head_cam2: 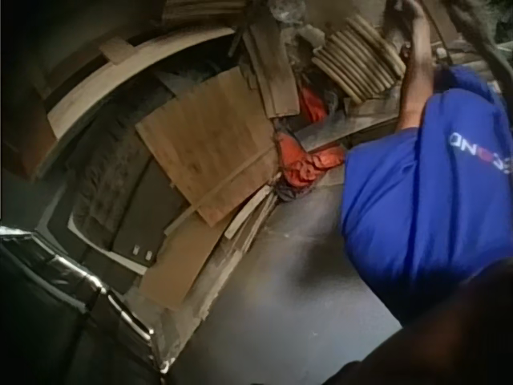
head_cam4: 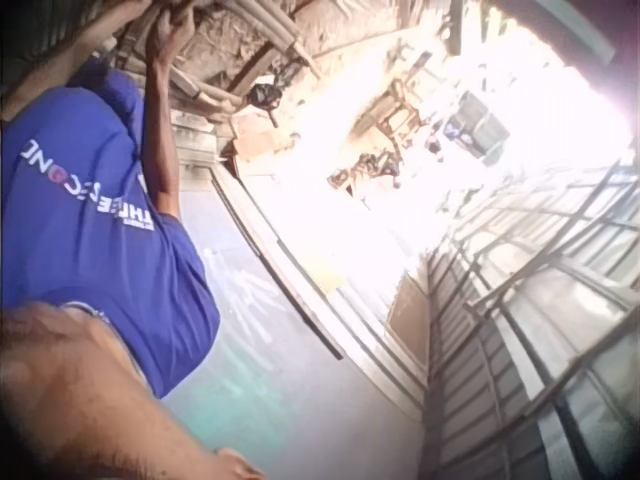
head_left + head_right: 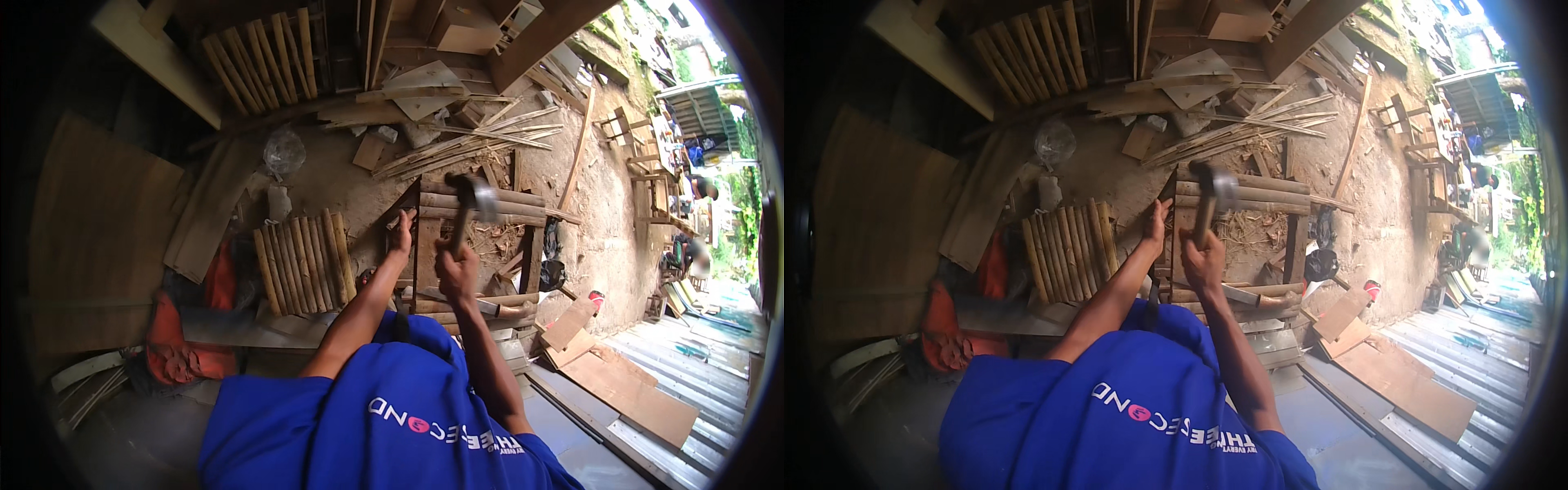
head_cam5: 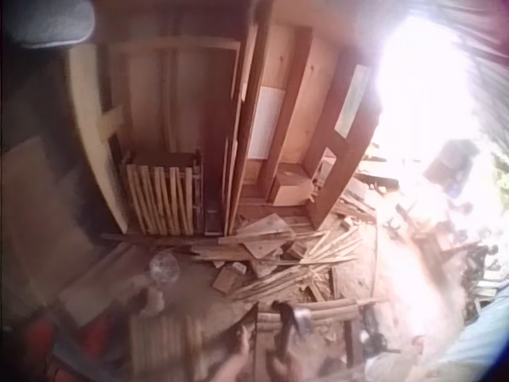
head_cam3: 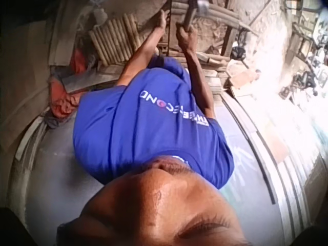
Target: The person assembles a bamboo frame by hand, using a hammer to secure joints and a saw to trim a wooden plank. The person repeatedly adjusts the frame and secures bamboo poles into place.
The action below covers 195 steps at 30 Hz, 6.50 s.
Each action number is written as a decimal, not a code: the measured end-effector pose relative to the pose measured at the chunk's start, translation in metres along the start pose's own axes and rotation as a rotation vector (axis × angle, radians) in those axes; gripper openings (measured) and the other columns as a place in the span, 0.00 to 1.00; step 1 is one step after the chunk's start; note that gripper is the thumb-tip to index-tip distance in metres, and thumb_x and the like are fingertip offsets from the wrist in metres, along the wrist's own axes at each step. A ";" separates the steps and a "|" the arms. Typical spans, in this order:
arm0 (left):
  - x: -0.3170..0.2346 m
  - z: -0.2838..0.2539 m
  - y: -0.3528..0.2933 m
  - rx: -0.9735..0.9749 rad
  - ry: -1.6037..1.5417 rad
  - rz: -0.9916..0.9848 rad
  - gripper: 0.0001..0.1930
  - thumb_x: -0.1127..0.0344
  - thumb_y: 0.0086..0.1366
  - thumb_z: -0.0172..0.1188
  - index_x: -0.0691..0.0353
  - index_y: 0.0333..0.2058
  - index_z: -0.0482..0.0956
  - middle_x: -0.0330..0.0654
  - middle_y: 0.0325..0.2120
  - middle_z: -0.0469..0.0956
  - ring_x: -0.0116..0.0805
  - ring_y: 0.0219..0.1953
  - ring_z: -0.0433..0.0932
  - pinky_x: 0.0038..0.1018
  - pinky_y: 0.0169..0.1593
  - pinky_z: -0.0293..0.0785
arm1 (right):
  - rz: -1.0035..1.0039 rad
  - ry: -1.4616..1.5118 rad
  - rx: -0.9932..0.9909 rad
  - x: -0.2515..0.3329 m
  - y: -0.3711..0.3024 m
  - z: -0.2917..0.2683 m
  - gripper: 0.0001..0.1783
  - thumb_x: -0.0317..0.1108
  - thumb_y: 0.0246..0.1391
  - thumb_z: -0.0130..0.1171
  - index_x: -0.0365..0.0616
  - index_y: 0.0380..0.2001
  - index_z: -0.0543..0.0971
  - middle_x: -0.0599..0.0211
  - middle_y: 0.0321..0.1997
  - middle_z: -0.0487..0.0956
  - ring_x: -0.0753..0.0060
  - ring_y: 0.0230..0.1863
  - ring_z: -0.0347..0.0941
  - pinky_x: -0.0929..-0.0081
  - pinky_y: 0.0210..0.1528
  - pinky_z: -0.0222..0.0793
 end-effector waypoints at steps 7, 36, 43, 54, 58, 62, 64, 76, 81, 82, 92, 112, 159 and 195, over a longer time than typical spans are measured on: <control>-0.012 0.007 -0.010 0.094 0.085 0.022 0.45 0.30 0.69 0.26 0.63 0.68 0.55 0.48 0.71 0.50 0.40 0.73 0.47 0.35 0.73 0.40 | -0.173 0.180 0.011 0.066 -0.013 -0.006 0.14 0.35 0.64 0.56 0.44 0.24 0.70 0.78 0.15 0.68 0.88 0.16 0.62 0.83 0.16 0.55; 0.008 0.006 -0.011 0.232 -0.017 -0.219 0.47 0.23 0.64 0.22 0.48 0.72 0.46 0.49 0.73 0.35 0.49 0.74 0.30 0.57 0.69 0.23 | 0.159 -0.138 -0.029 -0.067 0.007 0.003 0.19 0.41 0.61 0.60 0.50 0.19 0.68 0.82 0.13 0.64 0.87 0.12 0.58 0.81 0.14 0.50; 0.007 0.009 -0.015 0.262 0.055 -0.155 0.48 0.20 0.61 0.20 0.45 0.72 0.44 0.52 0.73 0.31 0.52 0.74 0.28 0.59 0.69 0.21 | -0.219 0.162 0.005 0.097 0.008 -0.004 0.20 0.35 0.63 0.57 0.48 0.17 0.65 0.82 0.16 0.64 0.89 0.17 0.57 0.82 0.18 0.50; -0.001 0.011 -0.010 0.273 0.000 -0.063 0.48 0.21 0.61 0.21 0.47 0.72 0.46 0.48 0.73 0.35 0.49 0.74 0.32 0.50 0.71 0.25 | 0.251 -0.029 0.082 -0.078 0.013 0.024 0.15 0.40 0.59 0.60 0.48 0.22 0.72 0.79 0.15 0.66 0.84 0.12 0.59 0.80 0.14 0.53; 0.016 0.007 -0.009 0.191 -0.099 -0.134 0.50 0.21 0.61 0.21 0.51 0.72 0.34 0.48 0.73 0.32 0.50 0.74 0.28 0.54 0.69 0.18 | 0.070 0.134 0.069 0.016 0.019 0.011 0.18 0.39 0.63 0.58 0.51 0.19 0.67 0.82 0.14 0.64 0.86 0.12 0.59 0.82 0.14 0.51; 0.021 0.004 -0.009 0.157 -0.110 -0.190 0.52 0.20 0.61 0.20 0.55 0.72 0.34 0.49 0.73 0.32 0.51 0.74 0.29 0.54 0.69 0.18 | -0.134 0.135 0.004 0.059 0.031 0.001 0.20 0.39 0.63 0.58 0.49 0.17 0.68 0.81 0.13 0.65 0.89 0.13 0.59 0.83 0.14 0.50; 0.017 0.004 -0.010 0.162 -0.117 -0.178 0.52 0.21 0.61 0.20 0.55 0.72 0.34 0.49 0.73 0.32 0.50 0.74 0.30 0.53 0.70 0.19 | -0.216 0.153 -0.013 0.036 0.037 0.002 0.21 0.39 0.62 0.59 0.44 0.16 0.69 0.79 0.13 0.67 0.85 0.14 0.62 0.78 0.16 0.54; 0.015 0.004 -0.014 0.166 -0.140 -0.185 0.51 0.22 0.62 0.18 0.55 0.72 0.36 0.50 0.73 0.34 0.50 0.74 0.31 0.54 0.70 0.20 | 0.079 0.071 -0.051 0.003 0.020 0.001 0.18 0.41 0.62 0.59 0.51 0.20 0.68 0.82 0.13 0.64 0.87 0.12 0.58 0.81 0.13 0.50; 0.019 0.001 -0.011 0.147 -0.115 -0.211 0.54 0.18 0.59 0.20 0.54 0.72 0.38 0.48 0.73 0.35 0.48 0.74 0.33 0.51 0.70 0.22 | -0.259 0.108 -0.078 0.053 0.026 -0.003 0.18 0.38 0.64 0.57 0.48 0.20 0.69 0.82 0.14 0.65 0.88 0.13 0.59 0.82 0.14 0.51; 0.022 -0.001 -0.011 0.135 -0.113 -0.237 0.55 0.17 0.57 0.21 0.54 0.72 0.39 0.47 0.73 0.36 0.47 0.74 0.35 0.49 0.71 0.23 | -0.290 0.066 -0.086 0.041 0.031 -0.002 0.18 0.37 0.64 0.57 0.49 0.19 0.69 0.82 0.13 0.64 0.88 0.14 0.60 0.82 0.15 0.52; 0.018 -0.002 -0.009 0.187 -0.081 -0.234 0.54 0.18 0.59 0.21 0.53 0.72 0.41 0.48 0.73 0.38 0.46 0.74 0.36 0.48 0.71 0.26 | 0.006 -0.237 -0.005 -0.036 0.028 0.013 0.16 0.42 0.60 0.61 0.47 0.21 0.74 0.82 0.14 0.67 0.86 0.14 0.59 0.79 0.16 0.51; 0.034 -0.019 0.010 0.108 -0.140 -0.269 0.48 0.27 0.66 0.34 0.62 0.70 0.47 0.54 0.71 0.44 0.52 0.73 0.40 0.50 0.71 0.32 | -0.023 -0.429 -0.128 -0.075 0.018 -0.003 0.26 0.52 0.57 0.59 0.35 0.25 0.78 0.58 0.16 0.74 0.66 0.18 0.67 0.64 0.24 0.63; -0.083 0.049 0.027 0.265 1.664 0.442 0.44 0.43 0.64 0.57 0.44 0.72 0.44 0.55 0.67 0.57 0.55 0.63 0.65 0.44 0.59 0.69 | 0.472 1.918 -0.766 -0.120 0.057 0.026 0.16 0.35 0.56 0.44 0.52 0.15 0.61 0.76 0.13 0.63 0.75 0.16 0.61 0.72 0.27 0.69; -0.038 0.200 0.059 0.305 1.921 0.911 0.59 0.20 0.48 0.56 0.65 0.64 0.53 0.47 0.54 0.61 0.45 0.56 0.62 0.50 0.57 0.57 | 0.312 2.140 -0.313 -0.047 -0.214 -0.098 0.20 0.44 0.67 0.42 0.49 0.20 0.63 0.81 0.09 0.61 0.84 0.09 0.58 0.77 0.20 0.59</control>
Point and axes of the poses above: each hand's wrist, its own y-axis towards the middle knuckle, its own z-axis out of the palm, x = y × z, the point moved 9 cm from there along y, towards the middle knuckle
